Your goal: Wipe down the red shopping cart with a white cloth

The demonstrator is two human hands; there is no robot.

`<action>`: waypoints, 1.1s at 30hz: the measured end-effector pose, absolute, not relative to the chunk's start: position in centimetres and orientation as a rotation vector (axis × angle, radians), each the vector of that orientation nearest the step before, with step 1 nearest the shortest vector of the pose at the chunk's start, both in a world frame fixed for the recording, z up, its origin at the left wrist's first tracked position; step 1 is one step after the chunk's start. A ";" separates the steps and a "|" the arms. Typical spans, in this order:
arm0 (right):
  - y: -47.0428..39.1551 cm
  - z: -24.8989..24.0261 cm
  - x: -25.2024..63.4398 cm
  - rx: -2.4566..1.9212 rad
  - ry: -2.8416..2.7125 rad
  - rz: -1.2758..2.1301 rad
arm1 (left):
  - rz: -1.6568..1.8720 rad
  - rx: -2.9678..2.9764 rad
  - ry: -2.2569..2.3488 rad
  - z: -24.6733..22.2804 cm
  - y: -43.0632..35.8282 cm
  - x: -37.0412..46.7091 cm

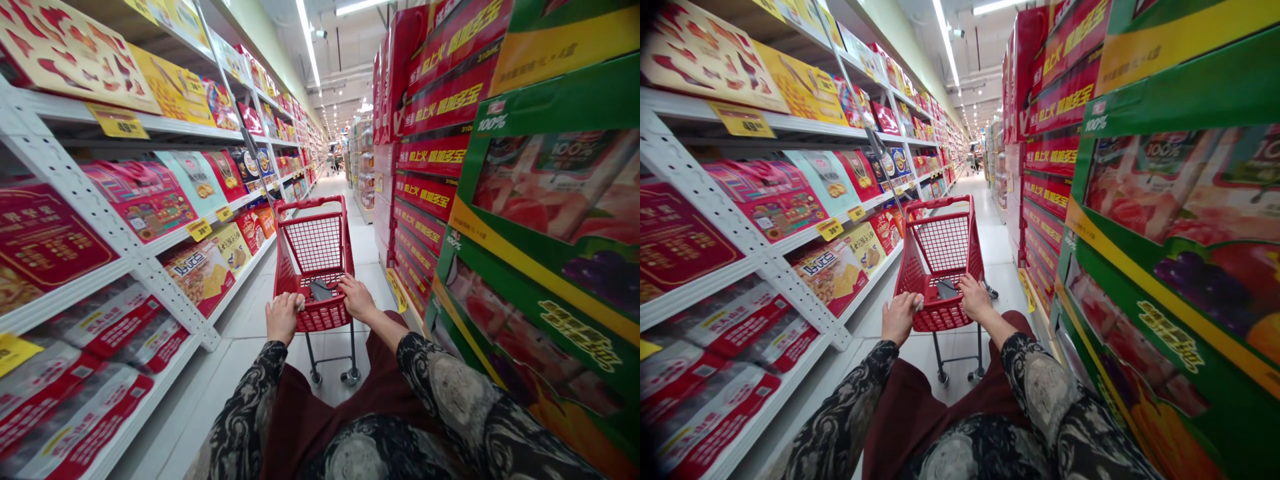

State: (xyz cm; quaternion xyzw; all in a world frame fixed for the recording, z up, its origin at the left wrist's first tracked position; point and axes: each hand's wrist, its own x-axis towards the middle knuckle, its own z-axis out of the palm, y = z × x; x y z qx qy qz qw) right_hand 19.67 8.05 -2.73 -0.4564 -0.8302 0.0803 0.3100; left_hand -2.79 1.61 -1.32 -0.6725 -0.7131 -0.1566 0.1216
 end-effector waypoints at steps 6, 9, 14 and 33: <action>7.7 -2.3 19.4 -1.251 -2.205 0.215 | -0.572 -2.042 -1.940 -2.4 2.2 -1.0; 7.6 -2.0 19.6 -1.281 -2.218 0.225 | -0.565 -2.101 -1.880 -2.8 2.2 -0.9; 7.5 -1.8 20.0 -1.294 -2.239 0.244 | -0.516 -2.083 -1.875 -3.0 1.5 -2.9; 7.1 -1.5 18.8 -1.353 -2.259 0.263 | -0.807 -2.182 -1.710 -5.2 3.9 0.9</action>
